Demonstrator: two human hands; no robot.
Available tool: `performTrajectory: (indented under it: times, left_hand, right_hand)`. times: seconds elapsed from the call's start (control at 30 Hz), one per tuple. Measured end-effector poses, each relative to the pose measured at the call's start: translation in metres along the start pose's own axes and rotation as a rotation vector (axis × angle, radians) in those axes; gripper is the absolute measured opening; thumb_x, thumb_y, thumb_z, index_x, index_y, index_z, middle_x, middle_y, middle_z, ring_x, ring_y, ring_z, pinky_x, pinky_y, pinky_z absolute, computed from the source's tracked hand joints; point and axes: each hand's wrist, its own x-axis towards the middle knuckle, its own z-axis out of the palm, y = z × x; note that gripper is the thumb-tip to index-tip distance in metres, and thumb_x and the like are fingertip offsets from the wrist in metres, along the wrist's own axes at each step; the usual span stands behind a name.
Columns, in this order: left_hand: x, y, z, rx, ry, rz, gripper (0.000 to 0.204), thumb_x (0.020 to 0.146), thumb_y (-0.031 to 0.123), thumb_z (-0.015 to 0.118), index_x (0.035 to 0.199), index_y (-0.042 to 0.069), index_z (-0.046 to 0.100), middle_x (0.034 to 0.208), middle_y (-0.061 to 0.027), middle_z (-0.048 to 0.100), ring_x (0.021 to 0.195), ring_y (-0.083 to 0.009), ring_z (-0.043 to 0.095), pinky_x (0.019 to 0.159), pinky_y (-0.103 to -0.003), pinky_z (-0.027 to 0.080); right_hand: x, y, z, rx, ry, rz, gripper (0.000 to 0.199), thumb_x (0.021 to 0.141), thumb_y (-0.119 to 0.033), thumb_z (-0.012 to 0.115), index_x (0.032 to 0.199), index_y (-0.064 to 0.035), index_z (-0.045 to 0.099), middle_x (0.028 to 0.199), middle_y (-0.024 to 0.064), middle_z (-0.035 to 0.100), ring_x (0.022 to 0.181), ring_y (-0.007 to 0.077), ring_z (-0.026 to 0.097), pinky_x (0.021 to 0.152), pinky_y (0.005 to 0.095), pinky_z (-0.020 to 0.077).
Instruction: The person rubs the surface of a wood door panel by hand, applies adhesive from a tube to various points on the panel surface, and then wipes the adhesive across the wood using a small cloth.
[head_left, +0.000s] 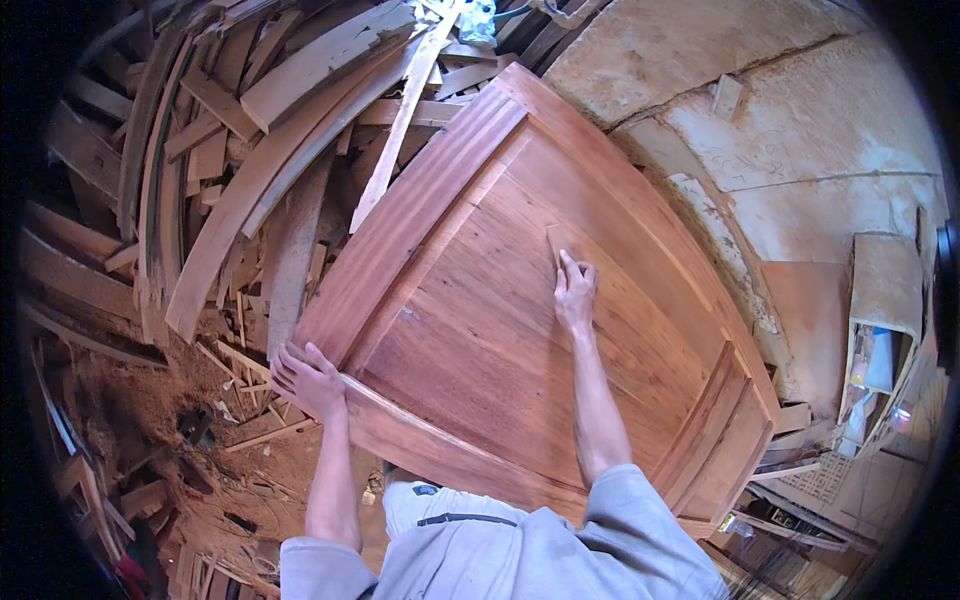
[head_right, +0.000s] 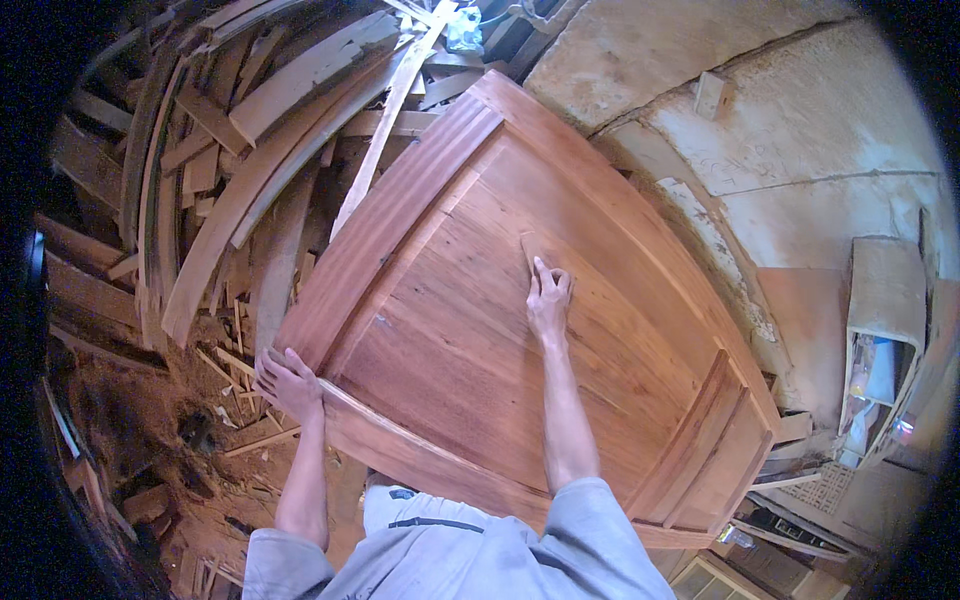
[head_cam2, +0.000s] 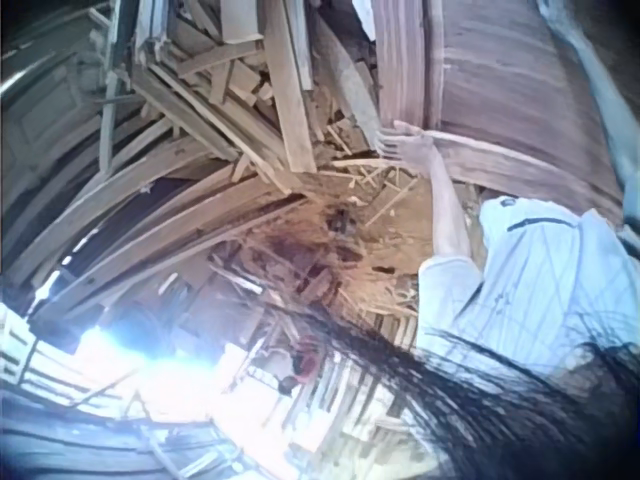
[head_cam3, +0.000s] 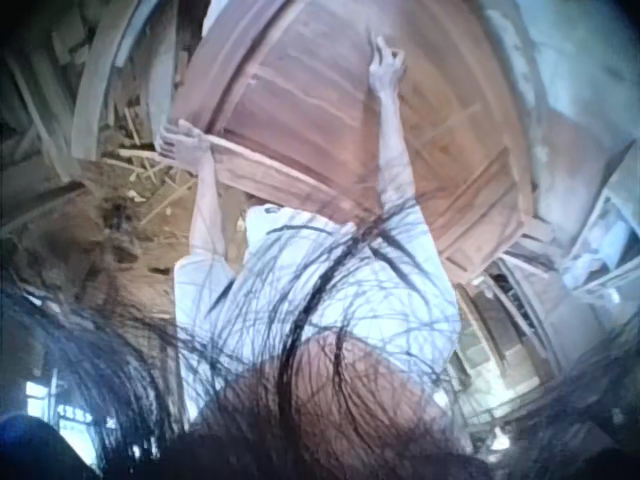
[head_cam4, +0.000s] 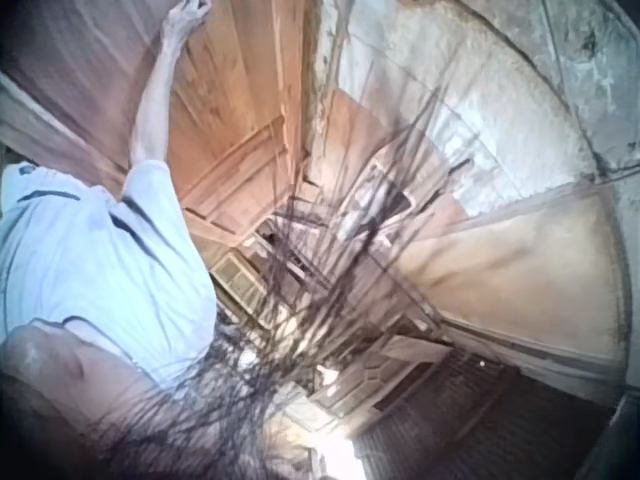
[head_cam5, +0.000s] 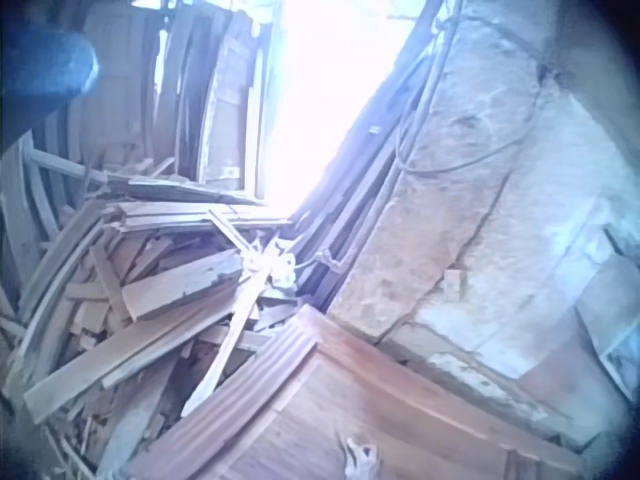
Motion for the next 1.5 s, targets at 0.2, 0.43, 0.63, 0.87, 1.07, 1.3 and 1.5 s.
performTrajectory:
  times: [0.2,0.43,0.63,0.87,1.07,1.3,1.5]
  left_hand:
    - [-0.001,-0.003,0.002,0.018,-0.02,-0.015,0.053,0.096,0.04,0.044,0.13,-0.001,0.043,0.131,-0.0195,0.048,0.128,-0.0327,0.041,0.109,-0.054,0.025]
    - [-0.002,-0.003,0.004,0.008,-0.009,0.014,0.052,0.097,0.04,0.045,0.129,-0.001,0.044,0.13,-0.0182,0.05,0.127,-0.0326,0.042,0.108,-0.053,0.026]
    - [-0.002,-0.004,0.006,0.025,-0.013,-0.031,0.05,0.097,0.04,0.045,0.129,0.001,0.046,0.132,-0.0174,0.049,0.129,-0.0321,0.041,0.109,-0.052,0.026]
    - [0.0,-0.005,0.001,0.034,0.031,-0.004,0.05,0.096,0.039,0.046,0.127,-0.001,0.045,0.126,-0.0182,0.051,0.123,-0.0327,0.044,0.107,-0.053,0.028]
    - [0.001,-0.008,0.0,0.054,0.013,0.007,0.05,0.097,0.038,0.045,0.127,-0.001,0.047,0.127,-0.019,0.053,0.124,-0.0324,0.045,0.109,-0.052,0.027]
    - [0.003,-0.005,-0.002,-0.016,0.014,0.008,0.05,0.096,0.039,0.045,0.126,-0.002,0.046,0.126,-0.0193,0.052,0.124,-0.0334,0.043,0.108,-0.053,0.026]
    - [0.004,-0.007,-0.003,-0.02,-0.009,-0.035,0.053,0.097,0.041,0.043,0.129,-0.001,0.045,0.129,-0.018,0.05,0.126,-0.032,0.042,0.109,-0.052,0.025]
  right_hand:
    - [-0.069,-0.045,-0.016,-0.054,-0.122,-0.096,0.039,0.085,-0.008,0.062,0.124,-0.0152,0.061,0.101,0.0118,0.054,0.098,0.0276,0.052,0.084,0.0405,0.0433]
    - [-0.052,-0.049,-0.003,-0.21,-0.104,-0.148,0.046,0.08,-0.005,0.064,0.125,-0.0193,0.061,0.105,0.0078,0.054,0.101,0.0255,0.052,0.085,0.0405,0.0412]
    - [0.009,-0.023,0.004,-0.237,0.013,-0.096,0.038,0.085,-0.009,0.063,0.12,-0.0221,0.065,0.1,0.0107,0.057,0.095,0.0277,0.055,0.083,0.0415,0.0432]
    - [-0.014,-0.035,-0.014,-0.053,-0.12,-0.205,0.035,0.086,-0.009,0.064,0.12,-0.0182,0.065,0.096,0.0124,0.058,0.093,0.0293,0.055,0.08,0.0411,0.044]
    - [-0.058,-0.051,-0.01,-0.121,-0.174,-0.251,0.053,0.076,-0.001,0.064,0.124,-0.0218,0.061,0.105,0.012,0.055,0.1,0.0287,0.052,0.091,0.0423,0.04]
    - [0.012,0.004,0.008,-0.167,-0.053,-0.102,0.041,0.084,-0.01,0.065,0.121,-0.0254,0.064,0.104,0.0109,0.056,0.1,0.0278,0.055,0.086,0.0432,0.0423]
    - [0.031,0.004,0.009,-0.08,-0.028,-0.003,0.034,0.089,-0.017,0.062,0.123,-0.0186,0.063,0.101,0.0134,0.056,0.097,0.0291,0.055,0.087,0.0409,0.0435]
